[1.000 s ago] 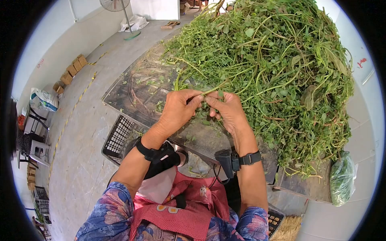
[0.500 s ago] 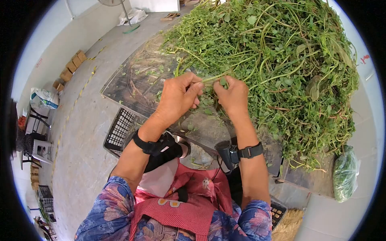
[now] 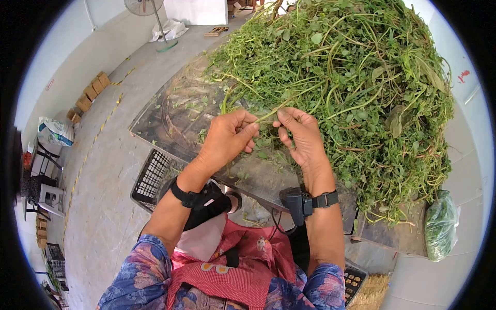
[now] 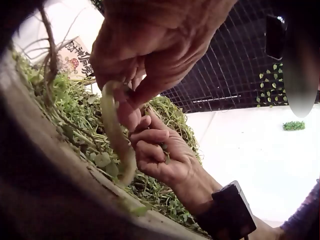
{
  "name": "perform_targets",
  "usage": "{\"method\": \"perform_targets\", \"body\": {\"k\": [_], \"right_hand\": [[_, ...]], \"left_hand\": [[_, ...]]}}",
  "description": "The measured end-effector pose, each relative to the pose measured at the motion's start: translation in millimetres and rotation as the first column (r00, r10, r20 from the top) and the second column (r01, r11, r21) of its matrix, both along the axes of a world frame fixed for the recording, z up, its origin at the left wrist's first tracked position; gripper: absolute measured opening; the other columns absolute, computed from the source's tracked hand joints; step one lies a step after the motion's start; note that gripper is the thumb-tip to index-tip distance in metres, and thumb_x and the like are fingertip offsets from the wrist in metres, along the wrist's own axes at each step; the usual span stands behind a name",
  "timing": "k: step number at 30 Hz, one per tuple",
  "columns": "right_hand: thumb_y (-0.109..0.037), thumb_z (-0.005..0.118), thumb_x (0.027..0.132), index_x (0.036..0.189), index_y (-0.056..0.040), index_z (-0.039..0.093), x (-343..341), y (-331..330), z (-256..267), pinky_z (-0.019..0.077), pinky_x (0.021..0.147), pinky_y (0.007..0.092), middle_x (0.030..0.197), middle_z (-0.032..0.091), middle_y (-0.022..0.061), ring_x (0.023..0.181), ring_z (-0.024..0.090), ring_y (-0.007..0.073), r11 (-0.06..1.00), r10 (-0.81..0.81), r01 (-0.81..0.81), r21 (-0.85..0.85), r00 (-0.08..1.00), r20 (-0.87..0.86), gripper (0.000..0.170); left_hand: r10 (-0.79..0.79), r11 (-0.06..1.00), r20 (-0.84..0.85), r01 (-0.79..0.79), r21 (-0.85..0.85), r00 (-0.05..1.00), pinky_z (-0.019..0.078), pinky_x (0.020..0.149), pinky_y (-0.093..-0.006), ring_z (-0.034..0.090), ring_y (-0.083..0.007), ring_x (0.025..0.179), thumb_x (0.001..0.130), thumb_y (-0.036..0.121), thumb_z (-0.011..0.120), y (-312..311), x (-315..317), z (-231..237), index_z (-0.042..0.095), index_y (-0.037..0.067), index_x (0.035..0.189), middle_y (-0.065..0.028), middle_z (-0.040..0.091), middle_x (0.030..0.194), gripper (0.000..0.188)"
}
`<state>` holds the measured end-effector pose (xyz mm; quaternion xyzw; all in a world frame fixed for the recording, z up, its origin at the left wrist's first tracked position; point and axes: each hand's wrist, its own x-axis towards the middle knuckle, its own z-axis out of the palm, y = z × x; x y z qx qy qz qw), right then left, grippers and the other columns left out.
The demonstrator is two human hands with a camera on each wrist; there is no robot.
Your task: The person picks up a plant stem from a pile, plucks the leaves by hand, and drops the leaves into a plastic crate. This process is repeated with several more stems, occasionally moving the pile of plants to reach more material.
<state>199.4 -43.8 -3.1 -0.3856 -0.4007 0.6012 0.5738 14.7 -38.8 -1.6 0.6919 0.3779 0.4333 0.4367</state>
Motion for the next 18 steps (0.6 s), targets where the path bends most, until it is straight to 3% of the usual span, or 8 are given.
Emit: {"method": "perform_targets", "body": {"k": [6,9,11,12,15,16,17,18], "right_hand": [[-0.015,0.068,0.081,0.086,-0.0004,0.062,-10.1,-3.2,3.3,0.0346,0.04,0.0178,0.073,0.062,0.0063,0.047,0.049,0.0054,1.0,-0.016,0.013,0.014,0.96,0.278,0.017],[-0.013,0.067,0.08,0.087,0.0015,0.062,-9.7,-4.2,4.1,0.0352,0.04,0.0187,0.072,0.062,0.0064,0.046,0.049,0.0062,0.999,-0.01,-0.003,0.037,0.935,0.353,0.017],[-0.013,0.067,0.08,0.088,0.0022,0.062,-10.9,-2.0,-2.8,0.0352,0.04,0.019,0.072,0.062,0.0065,0.045,0.048,0.0067,0.992,-0.097,0.046,0.119,0.877,0.471,0.018],[-0.012,0.066,0.079,0.088,0.0028,0.062,-11.2,-0.5,-6.1,0.0352,0.04,0.0193,0.072,0.062,0.0066,0.044,0.048,0.0072,0.975,-0.191,0.084,0.208,0.797,0.573,0.018],[-0.011,0.065,0.079,0.092,0.004,0.061,-10.0,3.7,-6.0,0.035,0.039,0.0203,0.072,0.062,0.007,0.041,0.046,0.0074,0.943,-0.332,0.251,0.22,0.772,0.542,0.02],[-0.01,0.063,0.079,0.094,0.0021,0.059,-7.8,-0.3,0.0,0.0348,0.038,0.0195,0.075,0.062,0.0083,0.043,0.046,0.0072,0.964,-0.263,0.232,0.131,0.907,0.328,0.019],[-0.01,0.063,0.079,0.094,0.0021,0.059,-7.1,-2.1,5.2,0.0348,0.038,0.0195,0.075,0.062,0.0083,0.043,0.046,0.0072,0.964,-0.262,0.23,0.134,0.906,0.331,0.019],[-0.009,0.061,0.08,0.094,0.0009,0.058,-6.7,-3.3,8.5,0.0343,0.038,0.0185,0.076,0.063,0.0087,0.045,0.047,0.007,0.983,-0.185,0.181,0.043,0.973,0.138,0.017]], "left_hand": [[-0.076,0.993,0.069,0.082,-0.089,0.995,0.049,0.048,-0.0224,0.058,-0.0078,0.058,0.087,0.01,0.058,-0.8,2.9,5.7,0.059,-0.003,0.092,-0.0043,0.062,0.073,0.014],[-0.028,0.997,-0.036,0.026,-0.068,0.999,0.047,0.05,-0.0219,0.058,-0.0076,0.059,0.087,0.01,0.057,2.8,2.5,3.5,0.06,-0.003,0.091,-0.004,0.062,0.071,0.013],[0.067,0.981,-0.062,-0.055,0.184,0.996,0.0449,0.052,-0.0219,0.056,-0.0073,0.06,0.086,0.009,0.057,6.4,4.2,-5.5,0.06,-0.002,0.09,-0.0037,0.062,0.07,0.012],[0.069,0.981,-0.063,-0.056,0.185,0.996,0.0449,0.052,-0.0219,0.056,-0.0073,0.06,0.086,0.009,0.057,6.0,4.8,-5.5,0.06,-0.002,0.09,-0.0037,0.062,0.07,0.012],[0.069,0.989,0.057,-0.076,0.123,0.996,0.0455,0.053,-0.0257,0.059,-0.0107,0.058,0.081,0.009,0.06,4.4,5.3,-7.0,0.061,-0.003,0.085,-0.0075,0.063,0.067,0.012],[0.044,0.997,0.092,-0.049,0.051,0.995,0.0439,0.052,-0.0246,0.057,-0.0089,0.057,0.082,0.01,0.06,7.2,3.8,-8.2,0.062,-0.002,0.085,-0.0061,0.063,0.066,0.012],[0.025,1.0,0.13,-0.023,-0.02,0.991,0.0422,0.05,-0.0235,0.055,-0.0071,0.057,0.082,0.01,0.06,9.0,2.8,-8.7,0.062,-0.001,0.084,-0.0048,0.063,0.065,0.012],[0.028,0.999,0.131,-0.026,-0.02,0.991,0.0422,0.05,-0.0235,0.055,-0.0071,0.057,0.082,0.01,0.06,9.1,2.8,-8.1,0.062,-0.001,0.084,-0.0048,0.063,0.065,0.012]]}}
